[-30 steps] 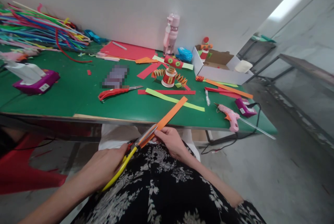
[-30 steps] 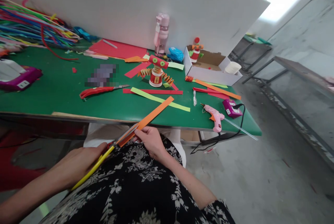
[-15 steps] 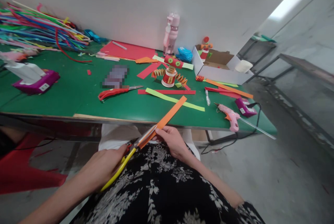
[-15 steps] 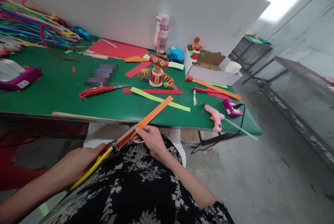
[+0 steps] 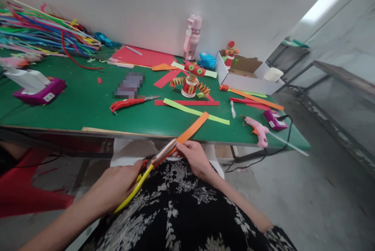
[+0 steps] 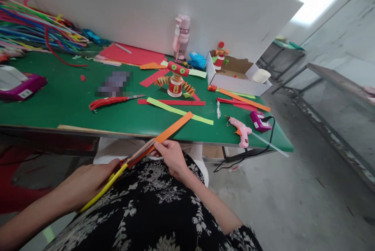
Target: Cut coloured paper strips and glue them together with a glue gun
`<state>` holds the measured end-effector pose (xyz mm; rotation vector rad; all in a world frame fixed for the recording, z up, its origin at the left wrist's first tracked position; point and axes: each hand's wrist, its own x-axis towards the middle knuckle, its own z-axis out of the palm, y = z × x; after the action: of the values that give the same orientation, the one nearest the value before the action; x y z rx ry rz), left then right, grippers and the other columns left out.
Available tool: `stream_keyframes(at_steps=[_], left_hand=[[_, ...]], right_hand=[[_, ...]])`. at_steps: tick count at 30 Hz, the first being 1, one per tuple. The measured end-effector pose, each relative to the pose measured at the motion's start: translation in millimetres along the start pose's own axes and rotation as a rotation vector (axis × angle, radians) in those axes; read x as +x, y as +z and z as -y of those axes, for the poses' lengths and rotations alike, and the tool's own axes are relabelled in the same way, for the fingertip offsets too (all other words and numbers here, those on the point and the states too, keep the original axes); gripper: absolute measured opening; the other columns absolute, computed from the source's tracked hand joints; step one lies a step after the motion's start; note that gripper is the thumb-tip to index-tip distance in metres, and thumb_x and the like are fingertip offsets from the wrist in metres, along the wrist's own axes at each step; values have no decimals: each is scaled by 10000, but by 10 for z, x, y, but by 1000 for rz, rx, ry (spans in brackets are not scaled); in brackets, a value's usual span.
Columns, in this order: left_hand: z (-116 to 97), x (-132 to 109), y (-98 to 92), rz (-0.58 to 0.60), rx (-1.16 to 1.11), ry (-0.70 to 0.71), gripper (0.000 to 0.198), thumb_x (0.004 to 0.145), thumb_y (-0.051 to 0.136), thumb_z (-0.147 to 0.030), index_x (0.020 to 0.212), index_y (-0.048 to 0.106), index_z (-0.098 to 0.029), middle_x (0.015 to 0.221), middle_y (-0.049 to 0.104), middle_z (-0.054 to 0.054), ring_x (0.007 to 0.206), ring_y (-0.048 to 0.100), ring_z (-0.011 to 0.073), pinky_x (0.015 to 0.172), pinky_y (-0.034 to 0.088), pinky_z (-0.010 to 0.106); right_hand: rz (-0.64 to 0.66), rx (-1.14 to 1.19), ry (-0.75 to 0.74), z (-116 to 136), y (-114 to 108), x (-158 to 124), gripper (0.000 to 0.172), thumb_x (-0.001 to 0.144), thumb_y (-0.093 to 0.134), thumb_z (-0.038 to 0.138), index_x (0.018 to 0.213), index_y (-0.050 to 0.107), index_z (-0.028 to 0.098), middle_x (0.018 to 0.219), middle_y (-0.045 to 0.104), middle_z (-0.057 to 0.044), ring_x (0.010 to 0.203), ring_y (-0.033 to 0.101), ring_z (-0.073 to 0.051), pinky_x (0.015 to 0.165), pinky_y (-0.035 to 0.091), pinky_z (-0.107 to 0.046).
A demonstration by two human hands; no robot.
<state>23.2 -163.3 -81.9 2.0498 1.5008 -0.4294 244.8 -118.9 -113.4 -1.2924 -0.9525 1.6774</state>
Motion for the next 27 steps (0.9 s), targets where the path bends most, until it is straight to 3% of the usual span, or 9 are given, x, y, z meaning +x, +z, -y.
stream_keyframes(at_steps=[18, 27], left_hand=[[54, -16, 2, -18, 18, 16, 499, 888, 313, -359, 1321, 499, -196, 956, 760, 150, 979, 710, 390, 793, 514, 478], [41, -33, 10, -35, 5, 5, 493, 912, 273, -377, 1301, 517, -196, 993, 759, 161, 977, 710, 393, 775, 515, 474]], right_hand=[[15, 1, 3, 36, -11, -20, 391, 640, 792, 546, 672, 735, 161, 600, 682, -24, 583, 578, -119, 641, 448, -256], [-57, -3, -7, 67, -65, -9, 356, 640, 805, 508, 660, 736, 159, 611, 695, -37, 581, 594, -120, 644, 473, -257]])
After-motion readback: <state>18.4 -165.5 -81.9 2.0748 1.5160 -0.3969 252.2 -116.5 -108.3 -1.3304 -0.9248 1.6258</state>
